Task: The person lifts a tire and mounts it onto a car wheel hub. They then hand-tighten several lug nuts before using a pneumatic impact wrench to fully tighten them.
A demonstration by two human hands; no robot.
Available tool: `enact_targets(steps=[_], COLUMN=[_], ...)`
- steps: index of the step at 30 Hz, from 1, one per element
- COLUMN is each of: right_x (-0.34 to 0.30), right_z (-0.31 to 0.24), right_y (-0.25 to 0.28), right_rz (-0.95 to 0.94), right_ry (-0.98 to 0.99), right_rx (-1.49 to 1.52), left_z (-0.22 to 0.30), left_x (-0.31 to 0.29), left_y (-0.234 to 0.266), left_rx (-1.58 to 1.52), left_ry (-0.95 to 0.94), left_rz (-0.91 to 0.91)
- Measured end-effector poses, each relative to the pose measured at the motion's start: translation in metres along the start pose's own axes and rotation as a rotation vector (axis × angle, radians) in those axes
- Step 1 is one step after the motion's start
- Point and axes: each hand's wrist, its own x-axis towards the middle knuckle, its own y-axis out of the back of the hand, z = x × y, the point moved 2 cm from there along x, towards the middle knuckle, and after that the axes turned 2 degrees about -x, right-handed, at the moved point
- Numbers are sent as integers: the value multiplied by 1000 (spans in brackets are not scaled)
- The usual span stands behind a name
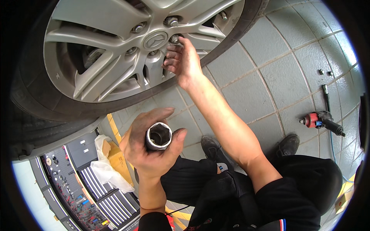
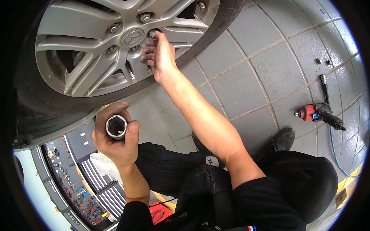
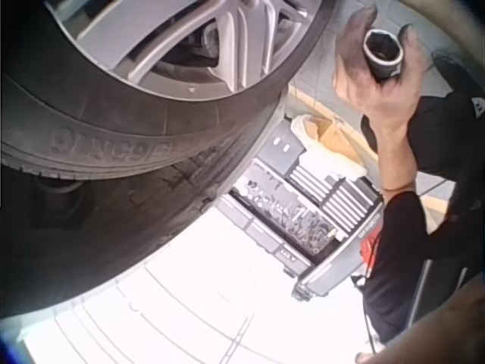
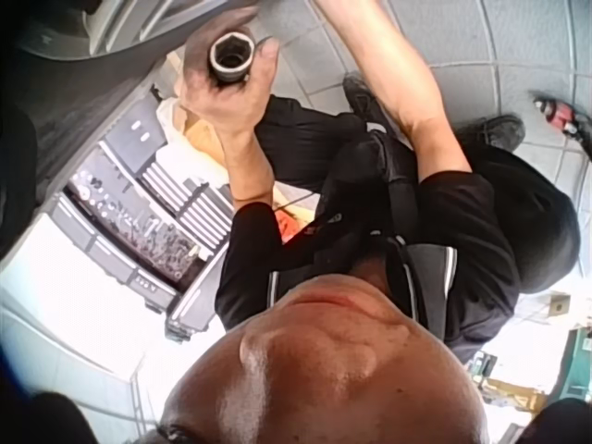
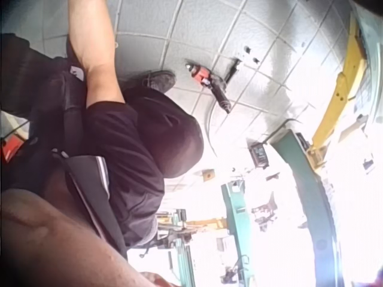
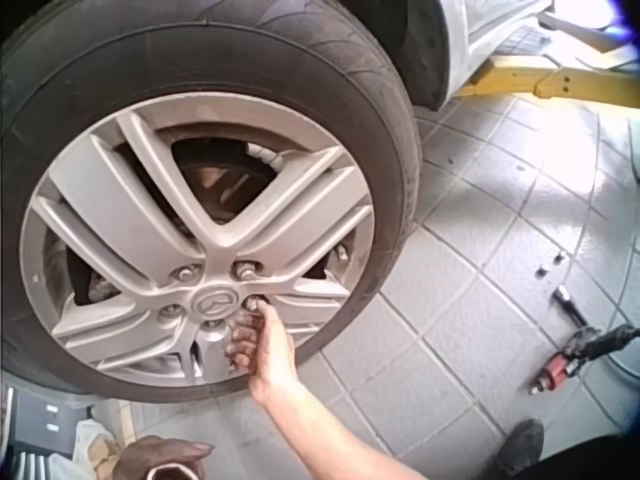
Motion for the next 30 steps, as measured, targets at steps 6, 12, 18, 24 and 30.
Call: enact_targets(steps=[6,12,18,24,30], right_x=[1,4,-2,-2,1], right_z=[0,0,-2,-3,1], right_y=[3,0,-3,-1,-3], right_rz=[-36,7,24,18,-25], right_ry=[-29,33,17,8,-20], right_rx=[52,-8,-20,-37,35], left_z=[2,3,3,2,0], left_x=[2,1,1,2,3], left_y=[0,-1,-1,-2,-3], left_rx=[33,21,33,34,29], left_ry=[13,45,45,60,74], left_rz=[-35,-37,-50,-64,-69])
